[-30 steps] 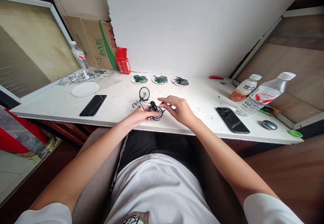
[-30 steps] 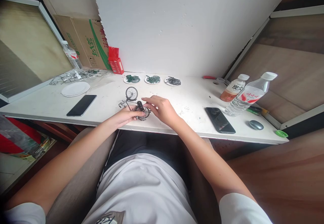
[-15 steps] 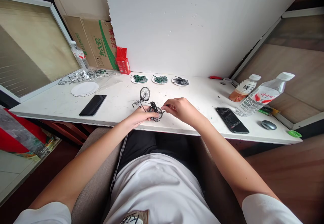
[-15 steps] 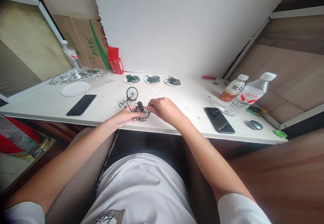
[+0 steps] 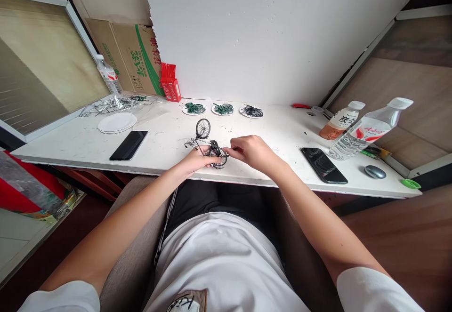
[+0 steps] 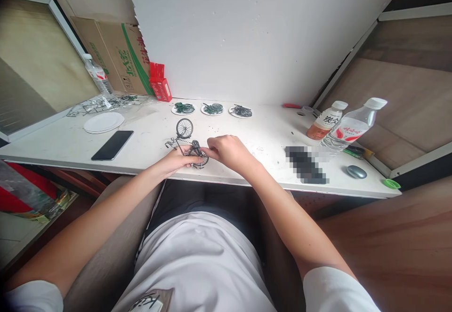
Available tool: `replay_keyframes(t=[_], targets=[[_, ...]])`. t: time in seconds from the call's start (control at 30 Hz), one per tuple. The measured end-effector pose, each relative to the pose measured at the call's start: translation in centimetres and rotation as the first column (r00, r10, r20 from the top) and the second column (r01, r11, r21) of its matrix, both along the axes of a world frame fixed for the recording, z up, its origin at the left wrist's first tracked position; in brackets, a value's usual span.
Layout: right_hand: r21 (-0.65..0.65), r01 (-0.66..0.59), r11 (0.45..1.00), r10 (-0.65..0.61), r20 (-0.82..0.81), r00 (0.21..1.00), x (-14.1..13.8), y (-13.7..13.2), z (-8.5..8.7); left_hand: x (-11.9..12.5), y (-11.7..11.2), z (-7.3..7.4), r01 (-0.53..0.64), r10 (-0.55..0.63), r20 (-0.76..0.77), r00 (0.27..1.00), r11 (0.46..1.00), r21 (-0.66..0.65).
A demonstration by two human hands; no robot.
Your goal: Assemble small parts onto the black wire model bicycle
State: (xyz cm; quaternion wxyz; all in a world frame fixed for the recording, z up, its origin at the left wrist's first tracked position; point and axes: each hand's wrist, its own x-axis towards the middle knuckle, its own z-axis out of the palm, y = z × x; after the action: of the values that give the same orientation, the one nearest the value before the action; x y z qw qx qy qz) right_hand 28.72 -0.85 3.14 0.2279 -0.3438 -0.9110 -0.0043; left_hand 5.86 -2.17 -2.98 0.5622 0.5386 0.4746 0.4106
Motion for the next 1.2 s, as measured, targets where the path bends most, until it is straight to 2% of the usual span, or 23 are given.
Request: replay_keyframes(t=[0.17,0.3,0.47,0.57,0.67,0.83,0.93,1.2], targets=[[0.075,0.072,0.995,-0.079,0.099,0.992,-0.5,-0.3,-0.2,0.1,-0.1,0.1,-0.016,0.017,-0.020,1.000,1.000,0.016],[0.045,0.120,0.992,-0.127,0.196,0.972,-0.7,-0.5,-0.3,0.6,-0.4,0.0,-0.112,0.113,-0.021,0.993,0.993,0.038],[-0.053,0.017,0.998,-0.011,0.116,0.993,0.2,-0.6,-0.3,1.6,-0.7,-0.6,-0.239,0.236,0.043,0.971,0.937,0.256],[-0.038,-0.031,0.999,0.033,0.068,0.997,0.6,-1.0,0.2,1.8,-1.0,-0.5,-0.295,0.296,0.049,0.954,0.894,0.336],[-0.001,-0.021,1.000,0.021,0.053,0.998,0.5,-1.6,0.8,1.9,-1.5,0.1,-0.318,0.328,0.044,0.944,0.865,0.389],[0.131,0.021,0.991,-0.030,0.066,0.997,-0.3,-2.7,1.5,2.1,-2.4,1.3,-0.351,0.353,0.081,0.932,0.826,0.440],[0.162,0.040,0.986,-0.050,0.056,0.997,-0.4,-2.8,1.4,2.2,-2.8,1.8,-0.359,0.351,0.107,0.930,0.807,0.470],[0.221,0.070,0.973,-0.078,0.024,0.997,-0.8,-2.6,0.6,2.1,-3.2,1.7,-0.427,0.436,0.103,0.894,0.758,0.494]])
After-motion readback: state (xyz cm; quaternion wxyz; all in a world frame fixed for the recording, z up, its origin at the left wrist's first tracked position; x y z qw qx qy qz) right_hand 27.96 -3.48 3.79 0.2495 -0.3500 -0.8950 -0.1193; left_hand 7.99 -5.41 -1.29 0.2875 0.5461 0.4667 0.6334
